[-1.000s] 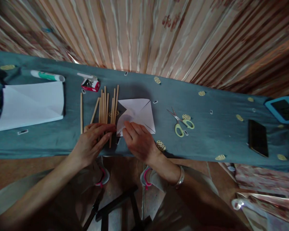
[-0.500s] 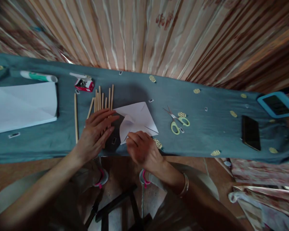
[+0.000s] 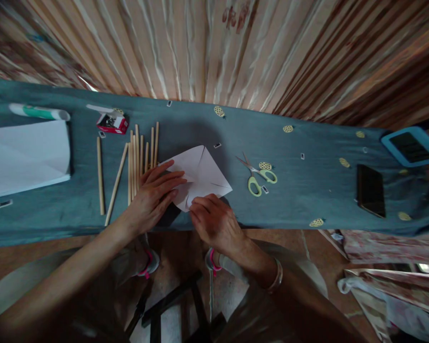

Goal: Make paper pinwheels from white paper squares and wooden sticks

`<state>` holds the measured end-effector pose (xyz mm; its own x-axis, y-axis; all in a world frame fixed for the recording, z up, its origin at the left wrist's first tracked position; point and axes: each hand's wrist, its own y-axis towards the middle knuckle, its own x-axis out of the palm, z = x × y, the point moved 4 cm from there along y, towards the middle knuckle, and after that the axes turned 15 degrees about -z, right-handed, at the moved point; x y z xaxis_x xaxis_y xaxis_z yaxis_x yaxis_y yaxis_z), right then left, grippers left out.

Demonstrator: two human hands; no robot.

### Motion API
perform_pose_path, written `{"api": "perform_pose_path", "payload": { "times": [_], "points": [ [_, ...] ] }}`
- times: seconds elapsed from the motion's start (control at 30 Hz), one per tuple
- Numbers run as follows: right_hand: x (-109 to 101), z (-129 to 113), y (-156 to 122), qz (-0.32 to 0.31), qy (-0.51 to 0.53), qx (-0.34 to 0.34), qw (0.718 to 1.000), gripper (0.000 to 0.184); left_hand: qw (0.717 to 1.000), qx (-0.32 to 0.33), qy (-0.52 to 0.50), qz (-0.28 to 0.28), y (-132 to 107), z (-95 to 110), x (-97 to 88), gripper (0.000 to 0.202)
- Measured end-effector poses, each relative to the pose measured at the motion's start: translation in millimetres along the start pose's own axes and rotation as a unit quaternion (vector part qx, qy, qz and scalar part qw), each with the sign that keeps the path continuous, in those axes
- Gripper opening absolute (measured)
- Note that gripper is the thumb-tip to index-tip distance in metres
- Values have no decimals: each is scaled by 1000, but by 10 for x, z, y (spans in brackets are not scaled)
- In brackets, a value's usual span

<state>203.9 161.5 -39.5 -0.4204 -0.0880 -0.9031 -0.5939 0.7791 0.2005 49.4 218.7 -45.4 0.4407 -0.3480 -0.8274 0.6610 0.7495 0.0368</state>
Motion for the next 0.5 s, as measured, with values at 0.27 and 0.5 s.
{"api": "perform_pose_path", "payload": {
  "times": [0.27,0.5],
  "points": [
    [-46,150,17,19,124,74,989,11,1000,4,20,1,10,25,27,33],
    [-86,306,133,50,126,140,981,10,999,5,34,3,22,45,28,33]
  ]
}}
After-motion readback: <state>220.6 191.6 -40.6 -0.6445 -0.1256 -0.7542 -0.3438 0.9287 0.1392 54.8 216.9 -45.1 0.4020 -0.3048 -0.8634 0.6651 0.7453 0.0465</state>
